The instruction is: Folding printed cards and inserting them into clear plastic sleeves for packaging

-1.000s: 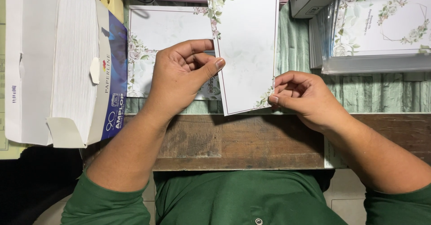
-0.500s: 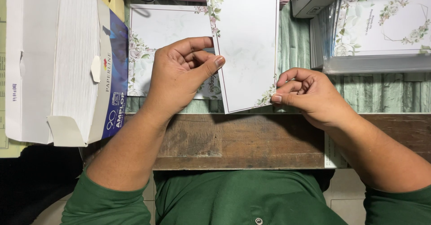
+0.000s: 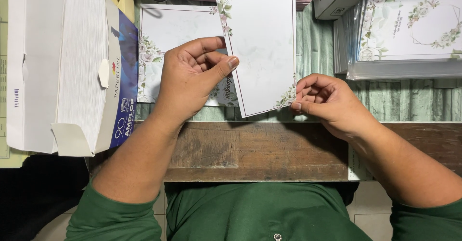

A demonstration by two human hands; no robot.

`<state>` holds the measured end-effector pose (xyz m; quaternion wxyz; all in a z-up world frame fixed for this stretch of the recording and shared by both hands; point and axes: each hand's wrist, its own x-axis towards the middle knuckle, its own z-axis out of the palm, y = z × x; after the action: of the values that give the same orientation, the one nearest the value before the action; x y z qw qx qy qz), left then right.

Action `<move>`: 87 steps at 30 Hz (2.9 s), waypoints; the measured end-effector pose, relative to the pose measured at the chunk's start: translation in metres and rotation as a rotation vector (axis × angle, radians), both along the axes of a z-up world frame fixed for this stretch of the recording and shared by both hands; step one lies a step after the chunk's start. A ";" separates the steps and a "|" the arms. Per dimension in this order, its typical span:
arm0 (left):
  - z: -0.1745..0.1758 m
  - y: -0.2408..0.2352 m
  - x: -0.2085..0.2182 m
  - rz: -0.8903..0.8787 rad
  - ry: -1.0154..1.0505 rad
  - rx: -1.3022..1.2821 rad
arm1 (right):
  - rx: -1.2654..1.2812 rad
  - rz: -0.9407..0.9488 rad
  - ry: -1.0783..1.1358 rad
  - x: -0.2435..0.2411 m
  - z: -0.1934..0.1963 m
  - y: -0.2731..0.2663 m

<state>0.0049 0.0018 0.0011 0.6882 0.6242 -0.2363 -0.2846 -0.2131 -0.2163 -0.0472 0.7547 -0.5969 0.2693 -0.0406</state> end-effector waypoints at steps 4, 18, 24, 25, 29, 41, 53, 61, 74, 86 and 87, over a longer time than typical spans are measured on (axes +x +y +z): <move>0.000 -0.001 0.000 -0.008 0.002 -0.006 | 0.012 0.006 -0.043 0.000 -0.002 -0.002; -0.005 -0.002 -0.002 -0.042 0.018 0.011 | 0.000 0.058 -0.078 -0.002 -0.006 -0.002; -0.003 -0.001 0.001 -0.051 0.018 0.013 | -0.001 0.050 -0.062 -0.002 -0.003 -0.001; -0.002 0.000 0.001 -0.049 0.019 0.010 | 0.002 0.043 -0.053 -0.003 -0.008 -0.004; 0.003 0.000 -0.001 -0.034 0.009 -0.001 | 0.017 0.038 -0.013 -0.004 -0.005 -0.005; 0.006 0.001 -0.001 -0.026 -0.002 0.007 | -0.064 0.080 0.036 0.000 0.015 0.000; 0.009 0.003 0.002 0.006 -0.056 0.006 | 0.079 0.031 -0.001 0.001 0.024 0.006; 0.005 0.000 -0.003 0.010 -0.067 0.018 | -0.144 0.120 0.048 0.005 0.032 0.010; 0.004 0.000 -0.005 -0.038 -0.035 0.042 | -0.296 0.308 0.075 0.008 0.044 0.003; 0.011 -0.014 -0.032 -0.235 -0.040 0.218 | 0.024 -0.048 -0.050 -0.006 0.002 -0.005; 0.011 -0.015 -0.030 -0.230 -0.045 0.222 | 0.028 -0.043 -0.056 -0.003 0.004 -0.004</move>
<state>-0.0256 -0.0128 0.0118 0.5726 0.6714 -0.2886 -0.3717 -0.2165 -0.2203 -0.0435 0.7690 -0.5791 0.2614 -0.0697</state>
